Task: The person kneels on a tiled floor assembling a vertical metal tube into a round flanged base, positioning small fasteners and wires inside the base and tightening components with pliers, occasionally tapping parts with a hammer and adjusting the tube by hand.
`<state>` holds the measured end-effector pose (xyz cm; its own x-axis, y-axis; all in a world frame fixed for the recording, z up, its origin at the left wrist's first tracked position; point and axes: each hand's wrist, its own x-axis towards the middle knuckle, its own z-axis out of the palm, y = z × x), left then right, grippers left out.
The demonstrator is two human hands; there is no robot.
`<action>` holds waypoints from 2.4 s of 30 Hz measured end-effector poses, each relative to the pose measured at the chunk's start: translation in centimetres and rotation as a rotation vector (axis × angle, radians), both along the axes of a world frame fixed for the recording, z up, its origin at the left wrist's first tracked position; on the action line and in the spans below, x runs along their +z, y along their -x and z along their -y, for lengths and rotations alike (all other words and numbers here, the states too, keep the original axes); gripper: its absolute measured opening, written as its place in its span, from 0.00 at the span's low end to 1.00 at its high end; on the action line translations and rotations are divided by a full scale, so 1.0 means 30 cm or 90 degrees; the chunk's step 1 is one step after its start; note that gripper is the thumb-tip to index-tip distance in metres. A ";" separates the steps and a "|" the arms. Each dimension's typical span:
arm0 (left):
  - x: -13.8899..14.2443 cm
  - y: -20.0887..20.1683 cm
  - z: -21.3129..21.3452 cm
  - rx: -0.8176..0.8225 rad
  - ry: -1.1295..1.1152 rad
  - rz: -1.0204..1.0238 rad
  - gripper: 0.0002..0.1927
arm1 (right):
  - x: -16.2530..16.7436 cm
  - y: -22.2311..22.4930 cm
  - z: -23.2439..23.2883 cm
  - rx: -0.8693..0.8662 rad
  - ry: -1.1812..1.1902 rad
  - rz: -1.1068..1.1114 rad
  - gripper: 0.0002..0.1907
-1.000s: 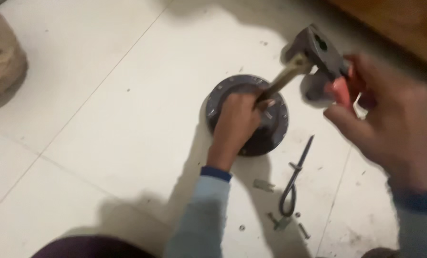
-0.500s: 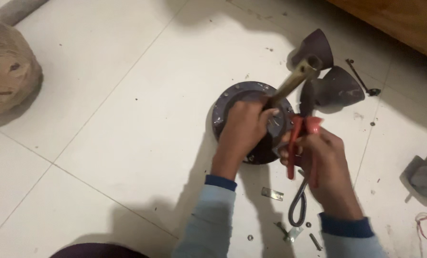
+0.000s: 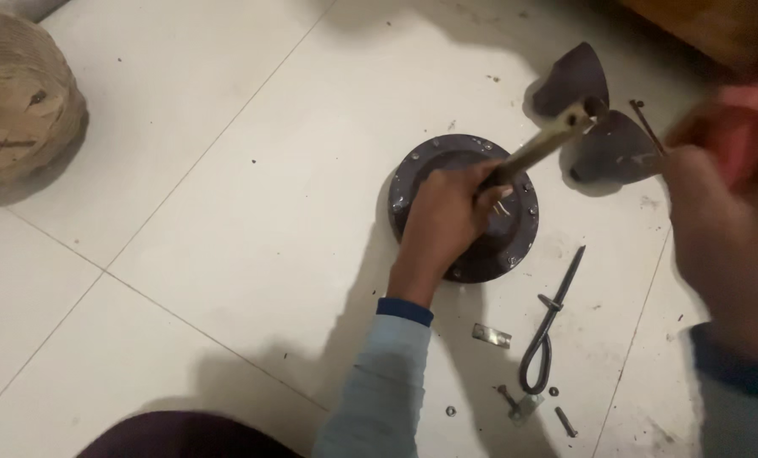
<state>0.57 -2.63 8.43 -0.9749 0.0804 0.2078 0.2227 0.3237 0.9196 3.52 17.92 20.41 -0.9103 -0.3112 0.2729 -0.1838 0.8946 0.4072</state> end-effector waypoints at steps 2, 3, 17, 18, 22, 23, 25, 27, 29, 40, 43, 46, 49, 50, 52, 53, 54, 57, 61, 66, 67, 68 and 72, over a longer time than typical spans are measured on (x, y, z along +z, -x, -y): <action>0.007 0.007 0.000 0.015 0.013 -0.007 0.14 | 0.058 0.033 0.012 0.138 0.236 0.041 0.20; 0.010 0.008 0.000 0.015 0.021 -0.010 0.14 | 0.085 0.028 0.028 0.161 0.285 0.058 0.23; 0.021 0.013 0.019 -0.001 -0.003 -0.034 0.17 | -0.008 -0.085 0.085 -0.049 0.853 0.168 0.29; 0.020 0.011 0.017 -0.009 0.002 0.013 0.18 | -0.047 -0.094 0.084 -0.118 0.995 0.207 0.29; 0.006 0.003 0.009 -0.019 -0.048 0.138 0.20 | -0.135 -0.096 0.130 -0.056 1.202 0.086 0.17; 0.000 0.007 0.004 0.011 -0.041 0.000 0.18 | -0.125 -0.087 0.133 -0.008 1.056 0.039 0.18; -0.013 0.011 0.003 0.069 -0.018 -0.273 0.15 | -0.079 -0.065 0.126 0.088 0.687 -0.035 0.22; -0.026 0.009 0.005 0.034 -0.016 -0.114 0.16 | 0.000 -0.050 0.088 0.169 0.230 -0.078 0.29; -0.031 0.015 -0.001 0.006 -0.010 -0.046 0.16 | 0.047 -0.037 0.081 0.178 0.239 -0.115 0.29; -0.038 0.010 -0.008 0.003 -0.027 0.016 0.19 | 0.222 -0.007 0.120 0.145 0.215 0.004 0.36; -0.041 0.005 0.002 0.010 -0.054 -0.096 0.16 | 0.181 -0.027 0.083 0.167 0.392 0.027 0.35; -0.042 0.004 0.011 -0.022 -0.143 0.110 0.24 | 0.129 -0.062 0.073 0.071 0.374 0.046 0.36; -0.041 0.006 0.008 -0.011 -0.179 0.134 0.25 | 0.121 -0.070 0.094 0.060 0.323 0.048 0.33; -0.042 0.000 0.008 -0.006 -0.158 0.136 0.22 | 0.126 -0.062 0.106 0.061 0.257 0.073 0.33; -0.040 0.002 0.006 -0.005 -0.120 0.123 0.18 | 0.142 -0.059 0.132 0.091 0.202 0.035 0.32; -0.038 0.001 0.001 -0.010 -0.123 0.115 0.18 | 0.152 -0.066 0.141 0.116 0.209 -0.018 0.30; -0.037 0.002 -0.001 -0.008 -0.127 0.106 0.17 | 0.155 -0.061 0.153 0.125 0.203 -0.033 0.30; -0.034 -0.002 0.016 0.009 -0.105 0.107 0.16 | 0.153 -0.055 0.176 0.101 0.160 -0.009 0.29; -0.025 -0.002 0.004 -0.019 -0.170 0.157 0.16 | 0.138 -0.055 0.188 0.086 0.124 0.014 0.32; -0.017 -0.003 -0.010 0.046 -0.050 0.033 0.13 | 0.132 -0.059 0.189 0.033 0.427 0.045 0.31; -0.017 -0.003 -0.010 0.051 -0.034 0.035 0.12 | 0.123 -0.055 0.191 0.010 0.511 0.061 0.31; -0.017 -0.008 -0.003 0.045 -0.024 0.058 0.11 | 0.109 -0.034 0.195 -0.049 0.573 0.094 0.33; -0.016 -0.016 -0.007 0.013 -0.084 0.047 0.10 | 0.036 0.064 0.190 -0.094 0.719 0.164 0.29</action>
<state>1.04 -2.43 7.96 -0.9891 0.0368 0.1428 0.1473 0.2034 0.9680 1.60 12.22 21.49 -0.9861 0.1044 0.1295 -0.0090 0.7441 -0.6680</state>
